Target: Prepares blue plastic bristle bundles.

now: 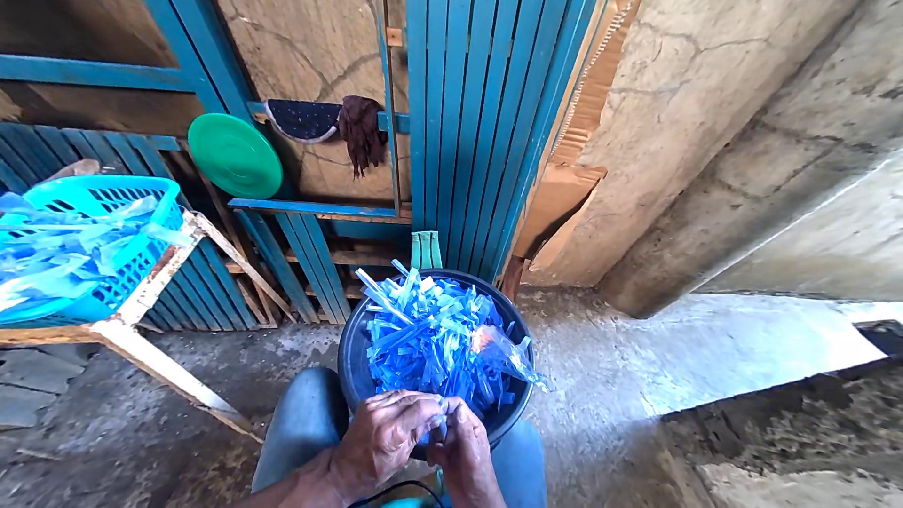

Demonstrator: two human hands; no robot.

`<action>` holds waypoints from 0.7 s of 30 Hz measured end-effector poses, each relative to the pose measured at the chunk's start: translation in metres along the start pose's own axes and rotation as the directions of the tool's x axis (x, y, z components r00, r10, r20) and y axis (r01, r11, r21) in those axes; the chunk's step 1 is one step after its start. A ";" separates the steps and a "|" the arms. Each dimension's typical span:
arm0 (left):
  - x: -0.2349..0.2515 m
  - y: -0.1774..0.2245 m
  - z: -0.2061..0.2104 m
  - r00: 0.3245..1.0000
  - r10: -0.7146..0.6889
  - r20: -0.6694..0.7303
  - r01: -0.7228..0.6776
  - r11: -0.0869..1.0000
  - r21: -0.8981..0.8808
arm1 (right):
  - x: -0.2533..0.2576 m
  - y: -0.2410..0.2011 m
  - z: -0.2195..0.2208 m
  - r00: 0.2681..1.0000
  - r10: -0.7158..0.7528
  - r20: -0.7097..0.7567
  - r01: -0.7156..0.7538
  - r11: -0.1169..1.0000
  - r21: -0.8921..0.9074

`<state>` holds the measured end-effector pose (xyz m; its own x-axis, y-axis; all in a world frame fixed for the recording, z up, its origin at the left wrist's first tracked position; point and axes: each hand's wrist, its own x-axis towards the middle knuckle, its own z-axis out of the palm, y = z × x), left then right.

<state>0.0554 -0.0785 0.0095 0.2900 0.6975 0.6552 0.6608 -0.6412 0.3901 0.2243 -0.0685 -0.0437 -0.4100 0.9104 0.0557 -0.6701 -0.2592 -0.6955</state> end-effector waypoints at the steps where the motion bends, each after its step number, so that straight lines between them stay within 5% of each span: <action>1: 0.000 0.000 -0.001 1.000 -0.006 0.016 0.006 1.000 -0.015 | 0.000 -0.001 0.000 1.000 0.007 0.000 -0.007 1.000 -0.004; 10: 0.006 0.004 -0.001 0.951 -0.262 0.162 0.297 0.921 -0.252 | -0.002 0.000 0.003 0.999 0.028 -0.027 -0.028 0.999 0.022; 17: -0.002 0.006 0.006 0.993 -0.111 0.032 0.116 0.965 -0.234 | -0.003 -0.005 0.014 0.924 0.025 -0.380 -0.028 1.000 -0.003; 21: 0.003 0.009 0.000 0.973 -0.223 0.062 0.231 0.931 -0.283 | -0.009 -0.006 -0.003 0.988 -0.139 -0.069 0.119 0.963 -0.240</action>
<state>0.0626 -0.0821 0.0148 0.1778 0.8412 0.5106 0.4861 -0.5262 0.6977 0.2335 -0.0741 -0.0420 -0.2695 0.9575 0.1025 -0.5459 -0.0642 -0.8354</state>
